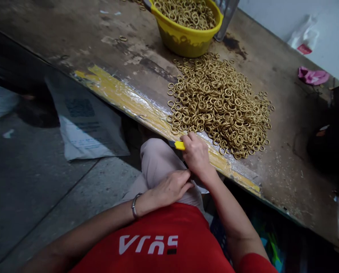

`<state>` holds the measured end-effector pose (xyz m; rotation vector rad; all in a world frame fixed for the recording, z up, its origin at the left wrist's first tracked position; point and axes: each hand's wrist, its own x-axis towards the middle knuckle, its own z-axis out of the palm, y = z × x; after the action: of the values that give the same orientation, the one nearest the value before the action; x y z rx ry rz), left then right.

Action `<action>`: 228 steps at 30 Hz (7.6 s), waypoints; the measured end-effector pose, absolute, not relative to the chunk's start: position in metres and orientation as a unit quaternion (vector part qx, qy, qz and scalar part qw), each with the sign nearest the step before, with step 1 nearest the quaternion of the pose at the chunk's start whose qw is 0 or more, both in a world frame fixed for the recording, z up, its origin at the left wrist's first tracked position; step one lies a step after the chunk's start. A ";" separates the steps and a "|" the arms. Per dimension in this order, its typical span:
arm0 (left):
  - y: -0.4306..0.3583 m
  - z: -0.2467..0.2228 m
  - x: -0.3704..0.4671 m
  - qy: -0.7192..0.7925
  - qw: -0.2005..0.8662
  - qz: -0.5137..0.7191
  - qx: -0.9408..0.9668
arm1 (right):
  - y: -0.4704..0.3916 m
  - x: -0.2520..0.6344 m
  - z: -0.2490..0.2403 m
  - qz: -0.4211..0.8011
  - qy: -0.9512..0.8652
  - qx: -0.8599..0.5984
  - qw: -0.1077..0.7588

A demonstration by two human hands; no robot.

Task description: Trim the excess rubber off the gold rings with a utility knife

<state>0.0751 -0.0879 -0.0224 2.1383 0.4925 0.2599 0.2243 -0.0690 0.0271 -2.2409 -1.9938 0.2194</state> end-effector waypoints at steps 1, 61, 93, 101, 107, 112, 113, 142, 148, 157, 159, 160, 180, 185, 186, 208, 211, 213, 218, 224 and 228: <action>-0.088 -0.024 0.076 0.193 0.440 0.096 0.872 | -0.060 0.220 0.025 0.068 -0.668 -0.739 0.051; -0.066 0.004 0.053 0.381 0.692 0.196 0.581 | -0.157 0.203 0.021 -0.003 -0.649 -0.759 0.047; -0.052 -0.001 0.068 0.374 0.764 0.273 0.450 | -0.078 0.256 0.036 0.244 -0.488 -0.734 0.405; -0.046 0.021 0.064 0.315 0.786 0.303 0.437 | -0.115 0.225 0.031 0.530 -0.278 -0.599 0.532; -0.055 0.021 0.061 0.308 0.817 0.254 0.416 | -0.124 0.214 0.021 0.512 -0.295 -0.608 0.530; -0.060 0.020 0.057 0.301 0.840 0.221 0.394 | -0.131 0.216 0.035 0.344 -0.487 -0.663 0.453; -0.060 0.019 0.057 0.304 0.839 0.225 0.392 | -0.133 0.216 0.037 0.293 -0.533 -0.671 0.424; -0.069 0.034 0.042 0.211 0.637 0.262 0.693 | -0.120 0.235 0.045 0.416 -0.509 -0.658 0.368; -0.069 0.018 0.040 0.251 0.689 0.253 0.631 | -0.131 0.226 0.047 0.581 -0.378 -0.569 0.444; -0.075 0.009 0.045 0.262 0.844 0.258 0.390 | -0.134 0.222 0.052 0.531 -0.390 -0.582 0.476; -0.075 0.008 0.047 0.254 0.876 0.243 0.331 | -0.137 0.219 0.051 0.507 -0.407 -0.589 0.480; -0.075 0.009 0.048 0.256 0.883 0.233 0.316 | -0.138 0.217 0.050 0.491 -0.419 -0.595 0.478; -0.072 0.002 0.049 0.320 0.798 0.291 0.420 | -0.155 0.204 0.041 0.277 -0.536 -0.680 0.416; -0.072 0.006 0.047 0.307 0.813 0.246 0.429 | -0.147 0.206 0.043 0.300 -0.550 -0.646 0.437; -0.072 0.006 0.046 0.299 0.824 0.229 0.423 | -0.147 0.206 0.042 0.298 -0.556 -0.641 0.437; -0.078 0.019 0.044 0.316 0.673 0.251 0.620 | -0.166 0.199 0.035 0.034 -0.642 -0.763 0.066; -0.078 0.019 0.041 0.338 0.593 0.271 0.679 | -0.161 0.194 0.035 0.018 -0.633 -0.774 0.025; -0.076 0.017 0.038 0.353 0.556 0.286 0.696 | -0.156 0.189 0.037 0.014 -0.625 -0.781 -0.001; -0.082 0.018 0.030 0.352 0.512 0.314 0.718 | -0.129 0.182 0.043 0.047 -0.599 -0.797 -0.056; -0.095 0.028 0.025 0.265 0.667 0.222 0.660 | -0.109 0.212 0.043 0.121 -0.567 -0.811 0.082; -0.087 0.015 0.023 0.304 0.785 0.239 0.484 | -0.124 0.219 0.041 0.399 -0.553 -0.659 0.316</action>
<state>0.0228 -0.0874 0.0150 1.0440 0.6556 0.5152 0.2191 -0.1243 0.0406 -1.7363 -1.4569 1.0507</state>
